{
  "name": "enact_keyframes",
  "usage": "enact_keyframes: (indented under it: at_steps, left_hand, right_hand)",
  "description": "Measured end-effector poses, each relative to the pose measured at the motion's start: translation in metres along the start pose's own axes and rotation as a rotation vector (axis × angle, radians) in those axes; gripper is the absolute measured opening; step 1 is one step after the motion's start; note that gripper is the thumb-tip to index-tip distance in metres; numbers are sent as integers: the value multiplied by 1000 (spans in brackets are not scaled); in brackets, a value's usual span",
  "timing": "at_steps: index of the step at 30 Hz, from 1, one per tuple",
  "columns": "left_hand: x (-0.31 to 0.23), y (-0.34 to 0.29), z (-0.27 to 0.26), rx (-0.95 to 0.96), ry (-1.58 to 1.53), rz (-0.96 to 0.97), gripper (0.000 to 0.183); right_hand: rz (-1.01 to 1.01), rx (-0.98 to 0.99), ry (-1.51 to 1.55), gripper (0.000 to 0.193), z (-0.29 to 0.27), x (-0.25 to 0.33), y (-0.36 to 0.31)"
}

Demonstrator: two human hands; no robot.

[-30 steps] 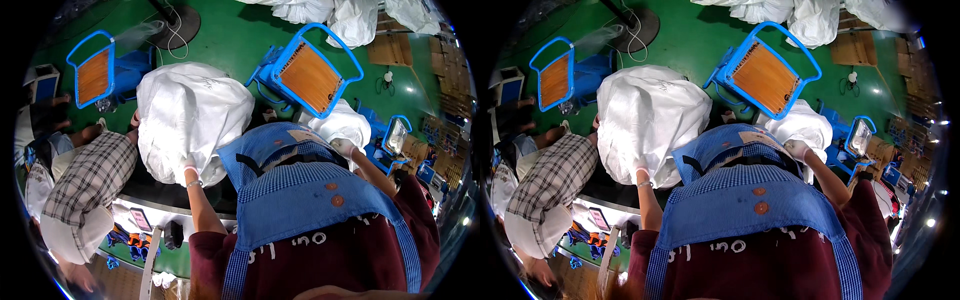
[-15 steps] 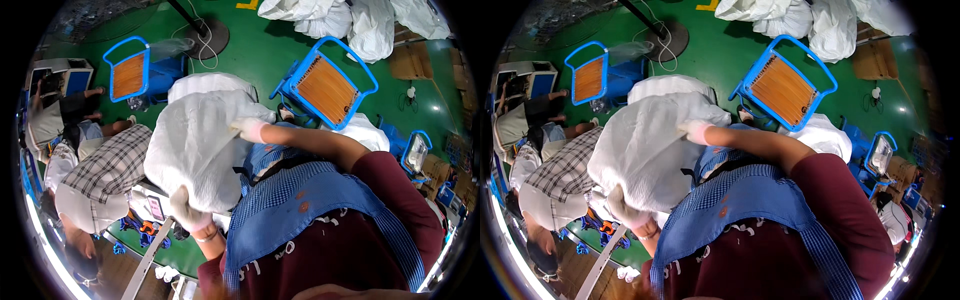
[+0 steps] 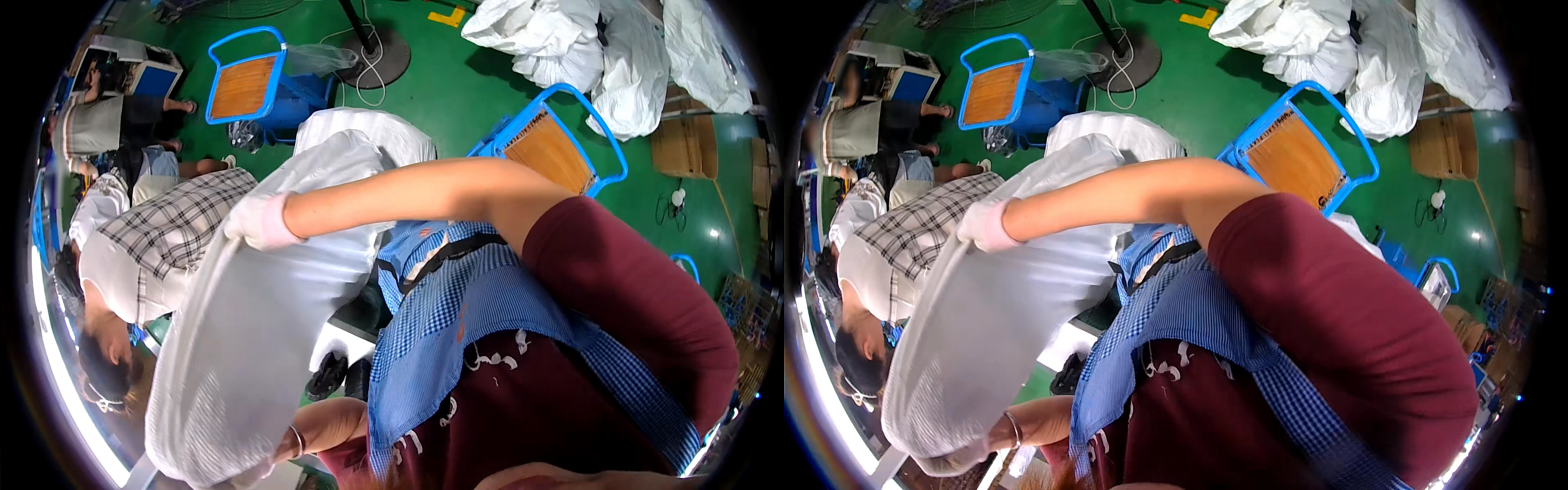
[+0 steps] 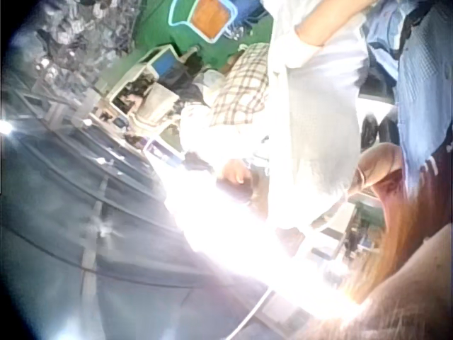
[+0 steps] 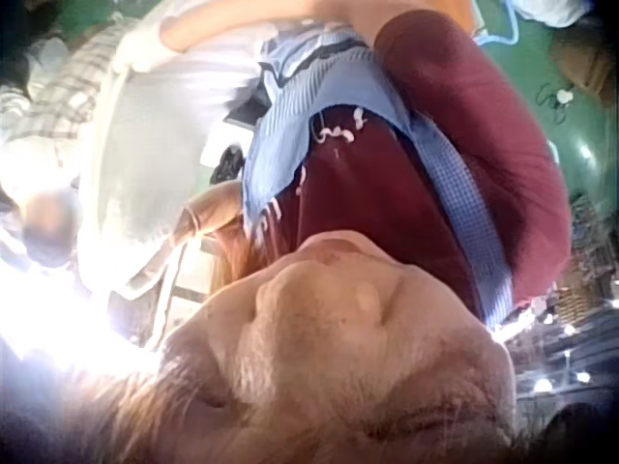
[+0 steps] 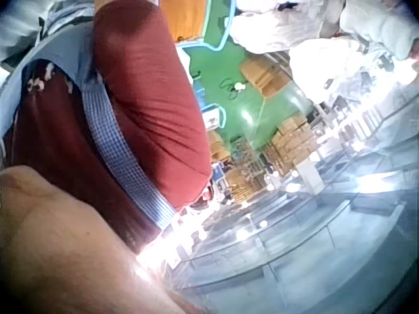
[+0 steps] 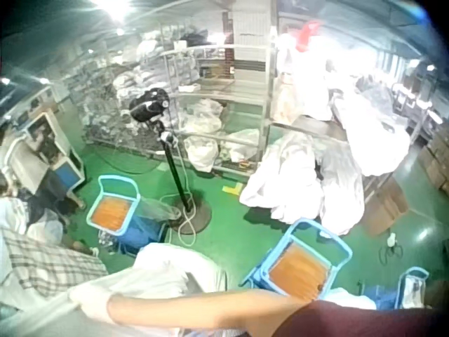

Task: The person inserts black perforated shoe inserts into blue and orange sneakers on a green factory table. They handle the shoes and inserts one at a time, placing the inserts inside the shoes and arranging them in a row.

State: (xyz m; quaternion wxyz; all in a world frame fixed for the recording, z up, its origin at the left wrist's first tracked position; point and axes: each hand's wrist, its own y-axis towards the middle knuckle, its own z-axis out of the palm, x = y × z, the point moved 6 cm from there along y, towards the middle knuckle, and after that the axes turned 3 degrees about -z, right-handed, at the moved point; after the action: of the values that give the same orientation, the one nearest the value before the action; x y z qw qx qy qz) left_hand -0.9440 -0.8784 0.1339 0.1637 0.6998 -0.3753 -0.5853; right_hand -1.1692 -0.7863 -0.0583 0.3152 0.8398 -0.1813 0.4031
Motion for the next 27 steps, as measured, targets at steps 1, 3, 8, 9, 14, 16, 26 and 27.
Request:
enact_keyframes:
  at_steps: [1, 3, 8, 9, 14, 16, 26, 27]
  left_hand:
    - [3, 1, 7, 7, -40, -59, 37]
    - [8, 1, 45, 44, -138, -168, 39]
    - [99, -43, 152, 233, -364, -689, 43]
    - [106, -61, 192, 334, -460, -792, 44]
    - [250, -141, 272, 580, -605, -990, 51]
    - [276, -153, 287, 578, -534, -1067, 51]
    - [140, -245, 239, 1787, 47, -181, 48]
    - [130, -273, 237, 1919, 34, -396, 48]
  right_hand:
    - [32, 9, -90, 25, -2, -3, 8]
    - [60, -97, -51, 30, -1, -64, 31]
    - [518, 85, -91, 42, -45, -135, -90]
    - [463, -41, -278, 47, -65, -165, -134]
    - [1030, 206, -310, 43, -123, -164, -365]
    - [1199, 172, -201, 41, -139, -127, -456]
    - [1467, -449, -113, 24, -145, 109, -589]
    - [1615, -365, 18, 27, -142, 122, -600]
